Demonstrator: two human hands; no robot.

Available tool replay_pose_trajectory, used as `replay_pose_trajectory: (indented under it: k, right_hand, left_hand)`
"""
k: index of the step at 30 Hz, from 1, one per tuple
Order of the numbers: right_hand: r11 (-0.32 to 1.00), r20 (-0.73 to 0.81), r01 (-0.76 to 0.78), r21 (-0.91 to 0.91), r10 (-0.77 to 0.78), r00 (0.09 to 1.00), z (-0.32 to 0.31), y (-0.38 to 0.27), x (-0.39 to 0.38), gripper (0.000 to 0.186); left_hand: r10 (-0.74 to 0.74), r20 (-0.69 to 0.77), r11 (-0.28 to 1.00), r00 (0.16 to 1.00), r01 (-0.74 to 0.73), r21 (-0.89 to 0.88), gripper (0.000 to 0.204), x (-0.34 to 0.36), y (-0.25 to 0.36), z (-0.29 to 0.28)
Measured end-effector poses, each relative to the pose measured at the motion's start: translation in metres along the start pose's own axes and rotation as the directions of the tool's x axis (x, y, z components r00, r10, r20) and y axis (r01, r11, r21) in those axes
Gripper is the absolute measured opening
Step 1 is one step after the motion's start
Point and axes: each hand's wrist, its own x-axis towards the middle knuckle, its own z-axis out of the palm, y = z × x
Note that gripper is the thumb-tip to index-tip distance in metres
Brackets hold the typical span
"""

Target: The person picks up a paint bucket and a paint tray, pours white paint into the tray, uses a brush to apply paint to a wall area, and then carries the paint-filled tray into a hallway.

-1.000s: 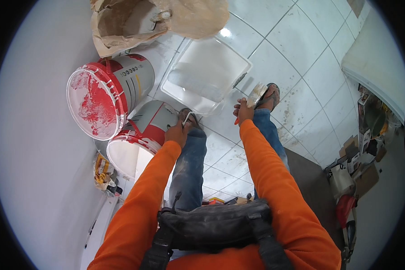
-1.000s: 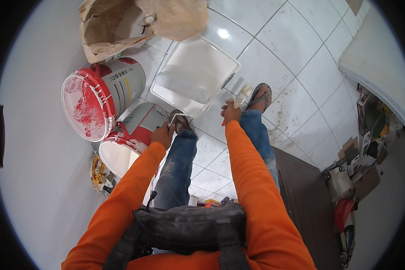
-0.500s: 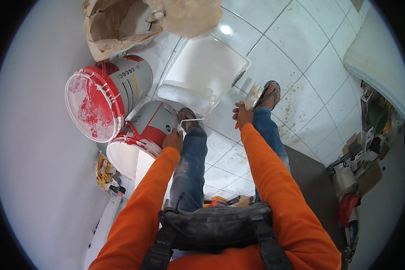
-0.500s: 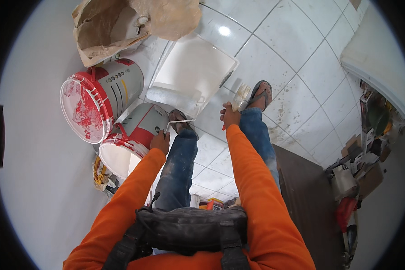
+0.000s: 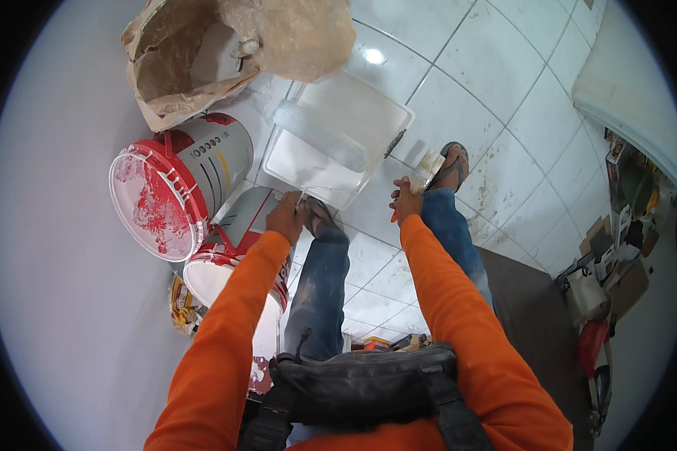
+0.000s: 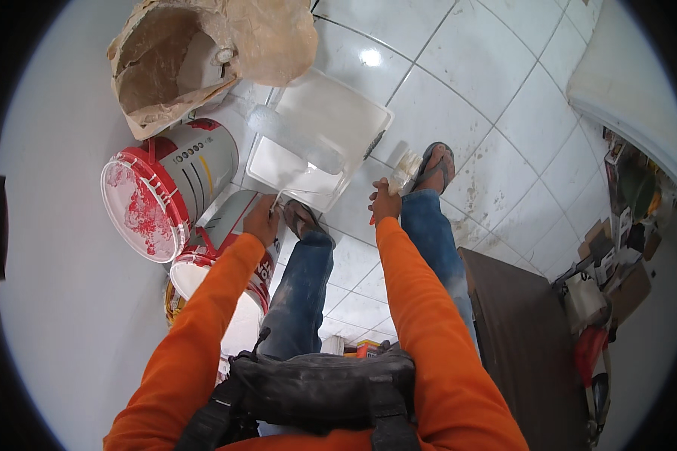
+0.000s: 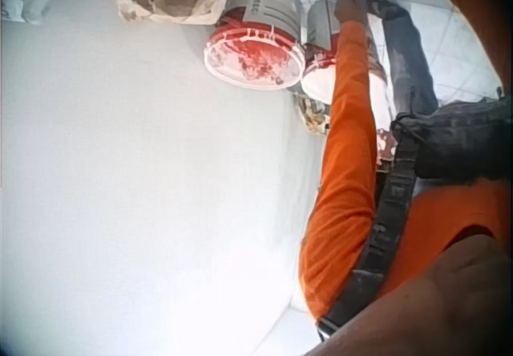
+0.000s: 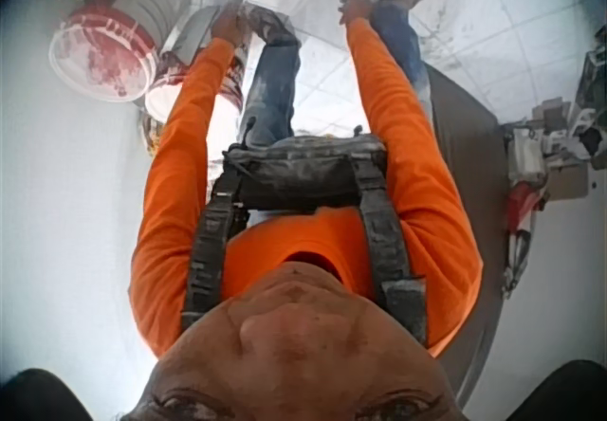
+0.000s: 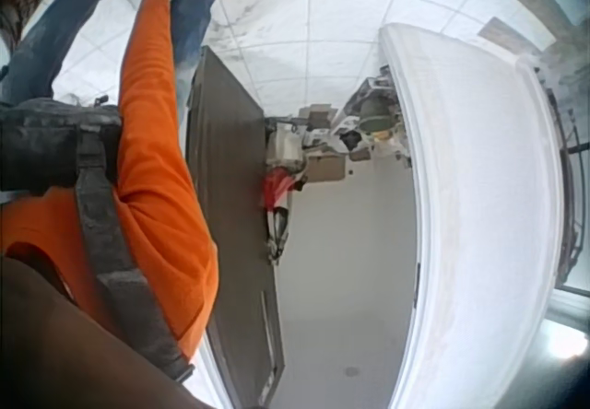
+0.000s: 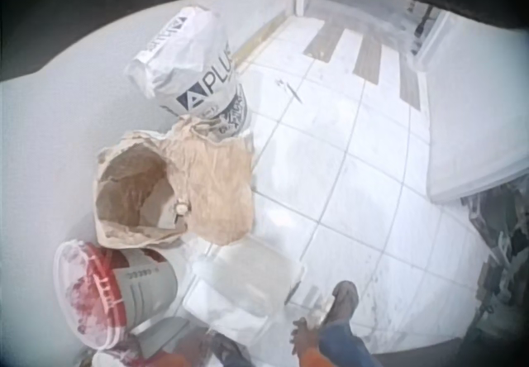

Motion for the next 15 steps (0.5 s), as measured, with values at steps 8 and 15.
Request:
replay_pose_trajectory:
  k: [8, 15]
  right_hand:
    - [0.991, -0.066, 0.087, 0.099, -0.081, 0.995, 0.017, -0.009, 0.017, 0.036]
    - [0.978, -0.078, 0.151, 0.143, -0.141, 0.987, 0.051, -0.011, 0.031, 0.034]
  left_hand:
    - [0.189, -0.099, 0.969, 0.977, -0.169, 0.183, 0.023, 0.061, -0.033, -0.023]
    - [0.281, -0.093, 0.956, 0.955, -0.269, 0.118, 0.023, 0.105, -0.079, -0.025]
